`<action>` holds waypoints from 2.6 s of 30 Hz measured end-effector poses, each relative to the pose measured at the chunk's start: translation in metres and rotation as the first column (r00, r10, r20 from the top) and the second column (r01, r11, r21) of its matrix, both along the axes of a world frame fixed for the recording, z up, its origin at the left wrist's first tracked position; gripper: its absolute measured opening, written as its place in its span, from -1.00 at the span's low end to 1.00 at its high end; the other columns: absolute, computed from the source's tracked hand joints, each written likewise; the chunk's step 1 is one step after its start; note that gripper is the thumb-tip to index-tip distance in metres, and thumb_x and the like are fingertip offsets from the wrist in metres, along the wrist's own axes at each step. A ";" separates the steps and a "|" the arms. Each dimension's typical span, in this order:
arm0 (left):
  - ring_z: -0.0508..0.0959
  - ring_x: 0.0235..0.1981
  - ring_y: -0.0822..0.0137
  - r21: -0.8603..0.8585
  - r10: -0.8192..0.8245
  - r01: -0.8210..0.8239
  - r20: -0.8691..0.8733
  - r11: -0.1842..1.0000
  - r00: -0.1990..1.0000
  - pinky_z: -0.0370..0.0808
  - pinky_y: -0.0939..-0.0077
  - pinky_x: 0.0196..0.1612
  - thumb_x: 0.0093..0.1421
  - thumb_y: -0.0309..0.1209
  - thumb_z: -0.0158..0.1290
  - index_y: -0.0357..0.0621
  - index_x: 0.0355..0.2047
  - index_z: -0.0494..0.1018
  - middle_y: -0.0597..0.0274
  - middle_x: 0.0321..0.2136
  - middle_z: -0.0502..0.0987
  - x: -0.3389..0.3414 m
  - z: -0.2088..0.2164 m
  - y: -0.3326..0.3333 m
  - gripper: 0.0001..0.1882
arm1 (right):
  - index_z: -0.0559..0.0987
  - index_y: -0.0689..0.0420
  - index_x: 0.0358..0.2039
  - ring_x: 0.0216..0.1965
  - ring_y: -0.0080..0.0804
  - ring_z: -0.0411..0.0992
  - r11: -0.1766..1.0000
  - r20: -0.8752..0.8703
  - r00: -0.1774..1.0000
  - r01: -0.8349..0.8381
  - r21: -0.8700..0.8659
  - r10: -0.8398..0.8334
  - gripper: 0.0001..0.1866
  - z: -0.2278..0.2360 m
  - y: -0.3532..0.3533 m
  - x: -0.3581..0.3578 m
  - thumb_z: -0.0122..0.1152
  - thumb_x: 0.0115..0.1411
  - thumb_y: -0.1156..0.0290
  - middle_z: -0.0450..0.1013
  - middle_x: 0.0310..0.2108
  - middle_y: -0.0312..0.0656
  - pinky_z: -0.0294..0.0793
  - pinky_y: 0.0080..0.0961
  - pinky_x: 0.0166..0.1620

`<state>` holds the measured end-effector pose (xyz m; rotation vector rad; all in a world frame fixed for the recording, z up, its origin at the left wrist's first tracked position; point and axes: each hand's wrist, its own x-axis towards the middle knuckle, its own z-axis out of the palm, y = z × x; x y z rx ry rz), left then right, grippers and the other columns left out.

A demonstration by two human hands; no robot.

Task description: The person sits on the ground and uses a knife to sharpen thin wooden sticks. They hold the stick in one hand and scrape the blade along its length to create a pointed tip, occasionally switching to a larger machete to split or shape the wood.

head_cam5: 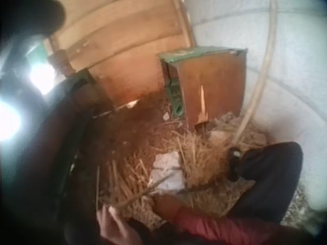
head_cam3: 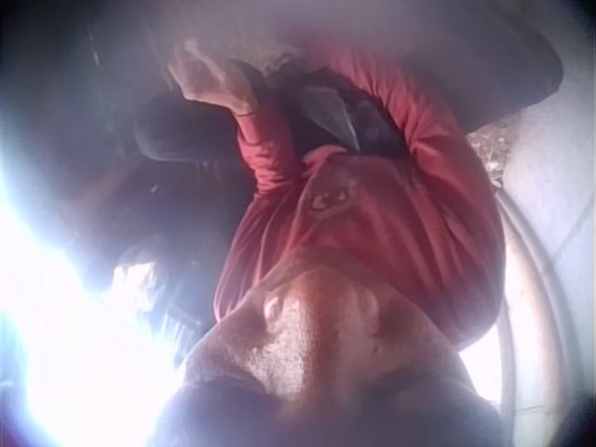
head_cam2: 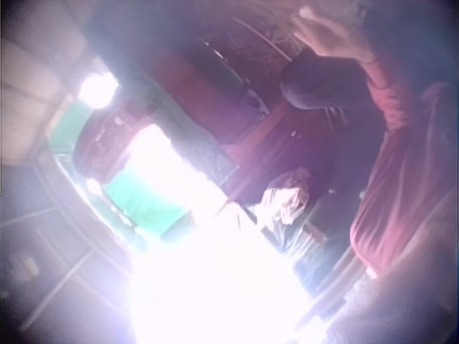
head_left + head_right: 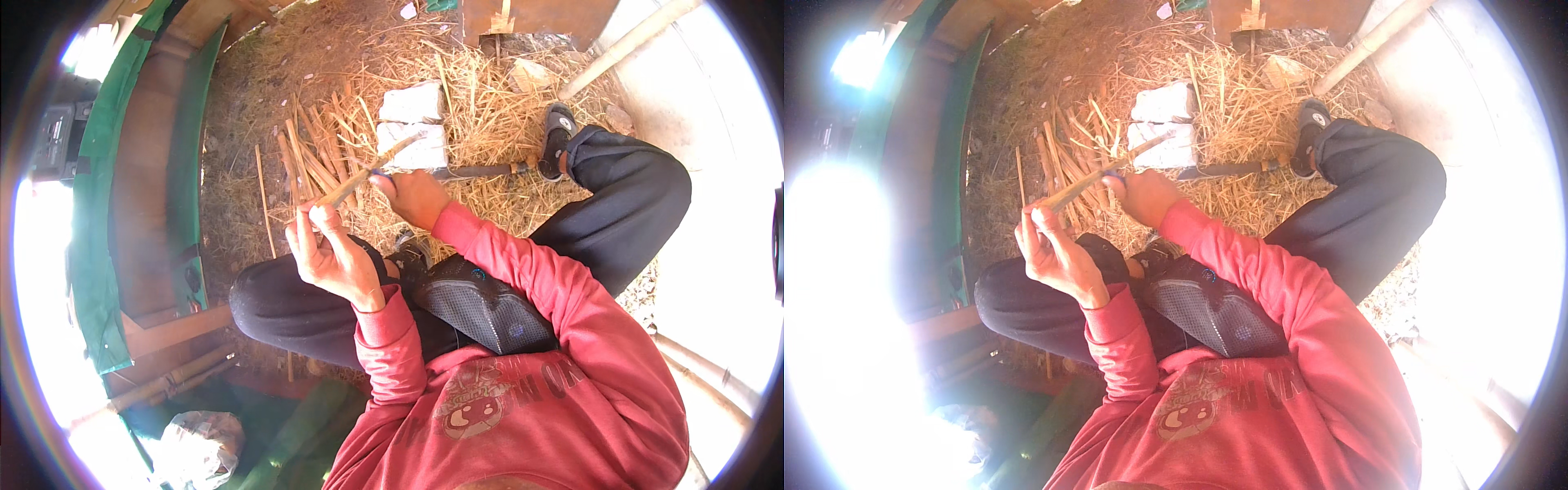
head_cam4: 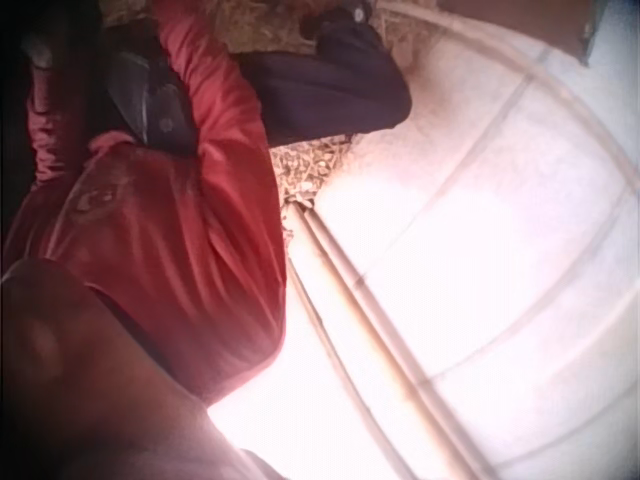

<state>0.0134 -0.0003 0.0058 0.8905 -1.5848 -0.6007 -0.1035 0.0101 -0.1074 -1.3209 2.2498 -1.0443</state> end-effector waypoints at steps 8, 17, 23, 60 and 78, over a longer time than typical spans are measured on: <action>0.43 -0.43 0.56 0.057 -0.028 0.031 -0.053 0.998 0.998 0.36 0.72 -0.44 0.33 -0.47 0.08 -0.40 -0.17 0.52 0.31 -0.37 0.41 -0.003 0.003 -0.001 -0.81 | 0.51 0.34 -0.06 -0.52 0.01 0.53 0.923 0.672 0.733 -0.177 0.340 -0.107 -0.32 0.015 0.003 -0.035 -0.34 0.43 -0.09 0.52 -0.47 0.14 0.48 -0.02 -0.39; 0.46 -0.38 0.50 0.037 -0.002 0.000 0.044 0.999 0.999 0.40 0.60 -0.38 0.35 -0.37 0.08 -0.34 -0.16 0.53 0.29 -0.36 0.46 0.008 0.001 -0.005 -0.76 | 0.54 0.22 -0.07 -0.59 0.04 0.52 0.931 -0.116 0.960 -0.276 -0.237 0.255 -0.60 0.072 0.026 0.026 -0.05 0.38 0.14 0.46 -0.65 0.08 0.49 -0.09 -0.55; 0.41 -0.47 0.58 0.075 0.007 -0.005 -0.028 0.997 1.000 0.33 0.68 -0.49 0.36 -0.32 0.06 -0.28 -0.17 0.54 0.40 -0.41 0.45 0.022 -0.013 -0.023 -0.76 | 0.56 0.09 -0.04 -0.42 0.08 0.57 0.973 -0.025 0.978 -0.203 0.109 0.206 -0.65 0.040 0.011 0.013 -0.14 0.42 0.19 0.56 -0.42 0.10 0.54 -0.06 -0.41; 0.34 -0.51 0.62 -0.039 -0.094 0.093 -0.017 0.995 0.995 0.26 0.73 -0.49 0.36 -0.42 0.06 -0.26 -0.17 0.55 0.38 -0.42 0.50 -0.014 0.007 -0.004 -0.84 | 0.58 0.18 -0.12 -0.53 0.16 0.48 0.958 0.014 0.983 -0.175 -0.225 0.183 -0.55 0.071 0.029 0.012 -0.22 0.46 0.14 0.49 -0.58 0.09 0.44 -0.01 -0.46; 0.35 -0.46 0.60 0.087 -0.069 0.078 -0.105 0.993 0.992 0.26 0.73 -0.41 0.37 -0.31 0.07 -0.32 -0.15 0.52 0.37 -0.42 0.52 -0.005 -0.004 -0.020 -0.73 | 0.63 0.35 -0.43 -0.30 0.30 0.50 0.999 0.304 0.952 -0.044 -0.014 0.046 -0.23 0.031 0.005 0.003 -0.27 0.41 -0.14 0.51 -0.45 0.27 0.46 0.04 -0.14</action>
